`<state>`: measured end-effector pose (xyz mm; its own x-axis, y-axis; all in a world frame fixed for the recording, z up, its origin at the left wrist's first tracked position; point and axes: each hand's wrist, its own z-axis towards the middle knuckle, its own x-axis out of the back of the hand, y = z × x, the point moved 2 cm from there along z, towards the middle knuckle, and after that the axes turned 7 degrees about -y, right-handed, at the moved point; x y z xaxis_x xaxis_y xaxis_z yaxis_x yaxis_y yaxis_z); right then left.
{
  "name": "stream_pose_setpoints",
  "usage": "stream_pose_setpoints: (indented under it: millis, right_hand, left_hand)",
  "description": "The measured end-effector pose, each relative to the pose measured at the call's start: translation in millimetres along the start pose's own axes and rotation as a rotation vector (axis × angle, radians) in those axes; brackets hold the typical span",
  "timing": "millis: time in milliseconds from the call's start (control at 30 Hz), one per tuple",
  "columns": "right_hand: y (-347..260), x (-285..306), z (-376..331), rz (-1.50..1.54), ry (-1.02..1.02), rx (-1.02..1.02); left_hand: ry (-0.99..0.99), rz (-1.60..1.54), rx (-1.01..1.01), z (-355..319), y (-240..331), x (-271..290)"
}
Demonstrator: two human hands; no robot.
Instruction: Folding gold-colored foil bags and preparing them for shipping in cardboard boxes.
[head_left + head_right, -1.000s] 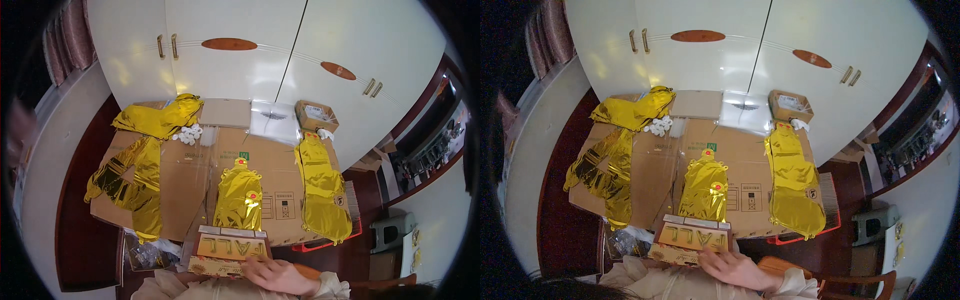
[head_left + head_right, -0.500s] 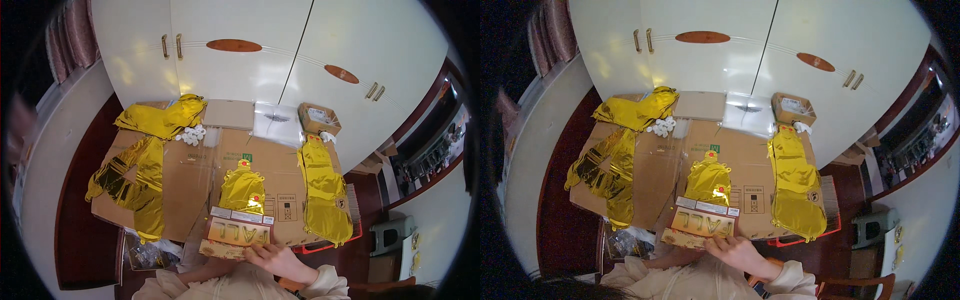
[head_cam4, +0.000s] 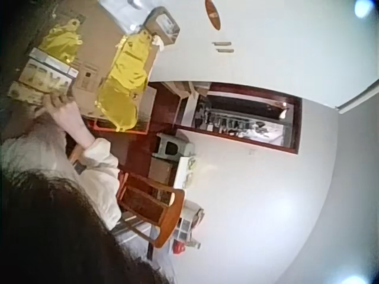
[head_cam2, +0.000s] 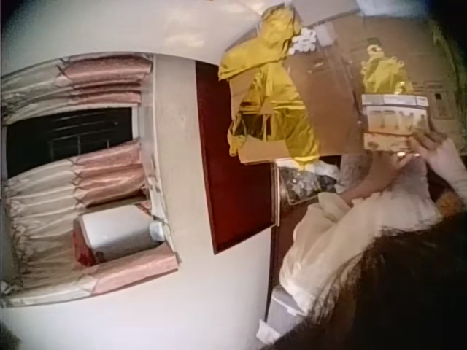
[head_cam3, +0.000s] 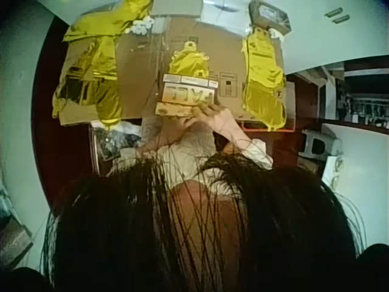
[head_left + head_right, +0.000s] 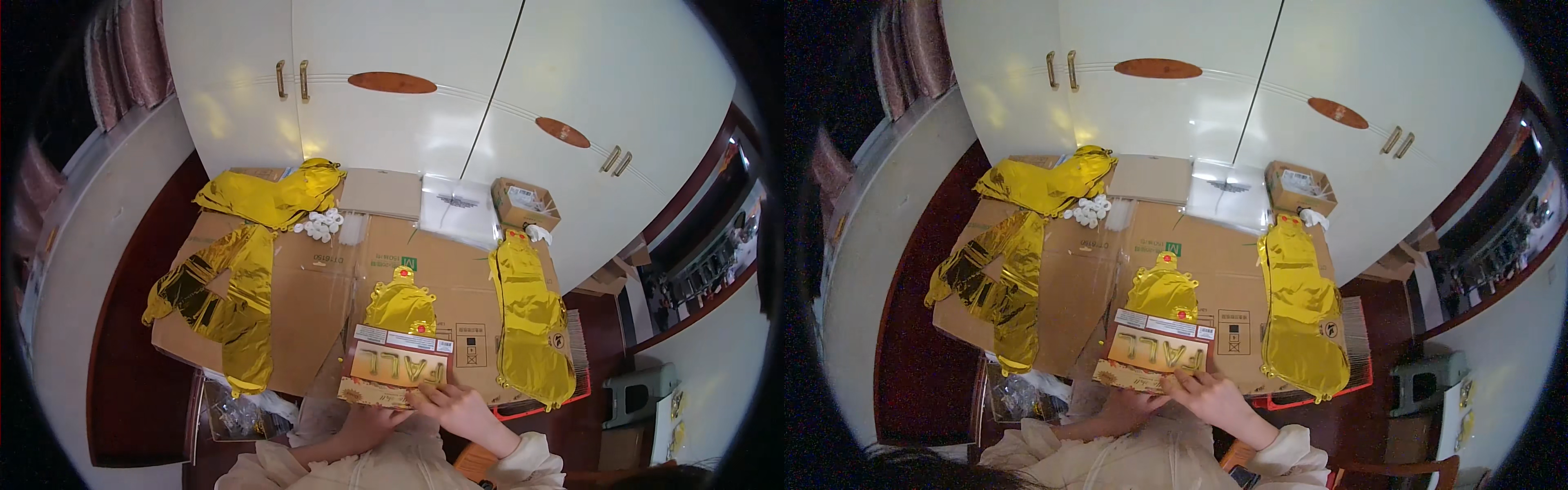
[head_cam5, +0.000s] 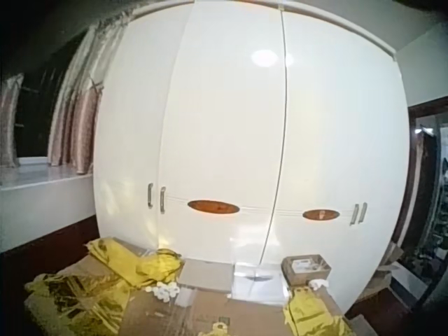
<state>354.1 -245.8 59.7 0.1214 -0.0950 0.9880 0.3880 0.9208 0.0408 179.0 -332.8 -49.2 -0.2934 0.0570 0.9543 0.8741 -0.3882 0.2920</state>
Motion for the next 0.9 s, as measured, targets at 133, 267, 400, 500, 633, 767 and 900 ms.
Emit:
stream_pose_setpoints:
  millis: [133,267,400,500,633,767,900]
  right_hand:
    - [10,-3,2,-0.026,0.002,-0.034]
    - [40,11,4,-0.145,0.139,-0.181]
    - [89,-5,-1,-0.201,0.181,-0.302]
    - [111,-23,-3,-0.206,0.102,-0.344]
    - [108,-25,4,-0.15,0.071,-0.354]
    - [90,-30,48,0.225,0.156,-0.343]
    - [70,-53,118,0.356,0.12,-0.242]
  left_hand:
    - [0.047,0.264,0.0,-5,8,4]
    - [0.147,0.247,-0.055,4,7,24]
    - [0.165,0.285,-0.044,4,7,21]
    - [0.155,0.281,-0.045,4,9,24]
    - [0.18,0.318,-0.042,3,8,21]
    - [0.186,0.316,-0.036,4,7,18]
    - [0.182,0.298,-0.034,3,6,15]
